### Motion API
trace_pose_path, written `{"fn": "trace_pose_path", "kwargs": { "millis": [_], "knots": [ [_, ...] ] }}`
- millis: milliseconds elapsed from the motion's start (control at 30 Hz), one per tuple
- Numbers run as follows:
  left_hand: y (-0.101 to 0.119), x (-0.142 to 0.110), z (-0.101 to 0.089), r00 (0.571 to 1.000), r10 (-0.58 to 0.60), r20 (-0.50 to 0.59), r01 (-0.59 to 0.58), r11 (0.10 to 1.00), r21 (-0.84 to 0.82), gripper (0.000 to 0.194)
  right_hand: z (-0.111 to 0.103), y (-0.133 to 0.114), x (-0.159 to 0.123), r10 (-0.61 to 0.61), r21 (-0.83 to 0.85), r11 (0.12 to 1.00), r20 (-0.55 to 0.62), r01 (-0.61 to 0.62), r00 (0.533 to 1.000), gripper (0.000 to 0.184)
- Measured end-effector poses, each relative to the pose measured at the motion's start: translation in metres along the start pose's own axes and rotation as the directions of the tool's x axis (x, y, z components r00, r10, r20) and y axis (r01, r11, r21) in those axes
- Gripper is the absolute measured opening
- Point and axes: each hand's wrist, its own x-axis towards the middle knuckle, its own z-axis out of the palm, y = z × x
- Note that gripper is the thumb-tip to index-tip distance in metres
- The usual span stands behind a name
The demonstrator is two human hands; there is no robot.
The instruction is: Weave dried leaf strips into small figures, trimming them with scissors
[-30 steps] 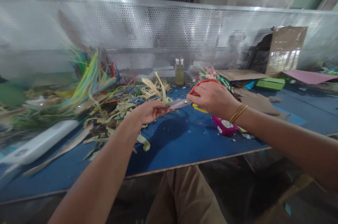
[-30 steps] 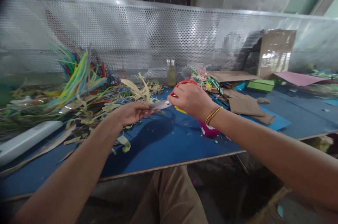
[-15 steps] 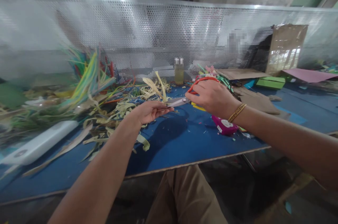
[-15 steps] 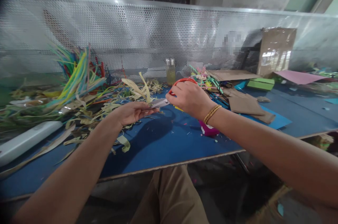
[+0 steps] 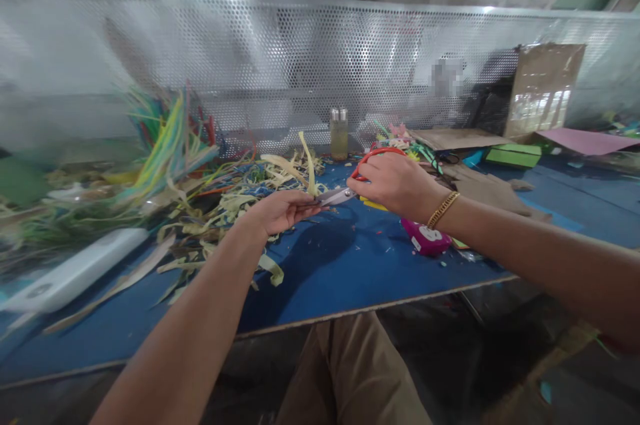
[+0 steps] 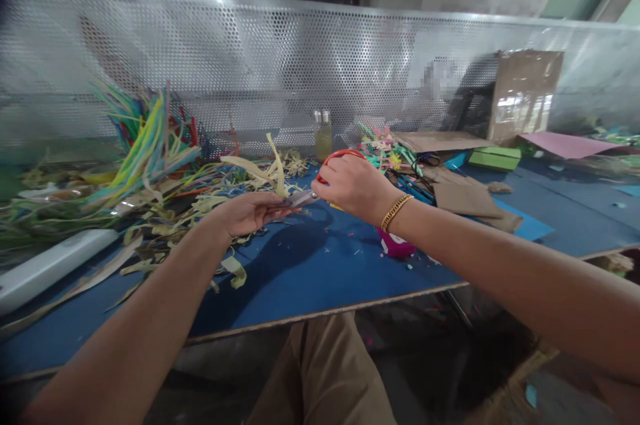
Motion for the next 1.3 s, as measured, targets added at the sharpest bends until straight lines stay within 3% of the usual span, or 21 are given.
{"fn": "trace_pose_path", "kwargs": {
  "millis": [167, 367, 733, 1300],
  "knots": [
    [-0.001, -0.002, 0.001, 0.999, 0.028, 0.015, -0.028, 1.0, -0.002, 0.011, 0.003, 0.006, 0.004, -0.035, -0.009, 0.999, 0.041, 0.035, 0.999, 0.023],
    [0.002, -0.006, 0.004, 0.997, -0.033, 0.072, 0.029, 0.998, 0.052, 0.007, 0.003, 0.012, 0.005, -0.064, 0.018, 0.998, 0.097, 0.062, 0.993, 0.02],
    [0.003, -0.008, 0.004, 0.996, -0.06, 0.064, 0.057, 0.997, 0.056, 0.005, 0.01, 0.024, 0.005, -0.069, 0.075, 0.996, 0.19, 0.055, 0.979, 0.037],
    [0.004, -0.008, 0.001, 0.997, -0.05, 0.064, 0.046, 0.997, 0.059, 0.012, 0.009, 0.022, 0.004, -0.037, 0.122, 0.992, 0.156, 0.018, 0.987, 0.026]
  ]
}}
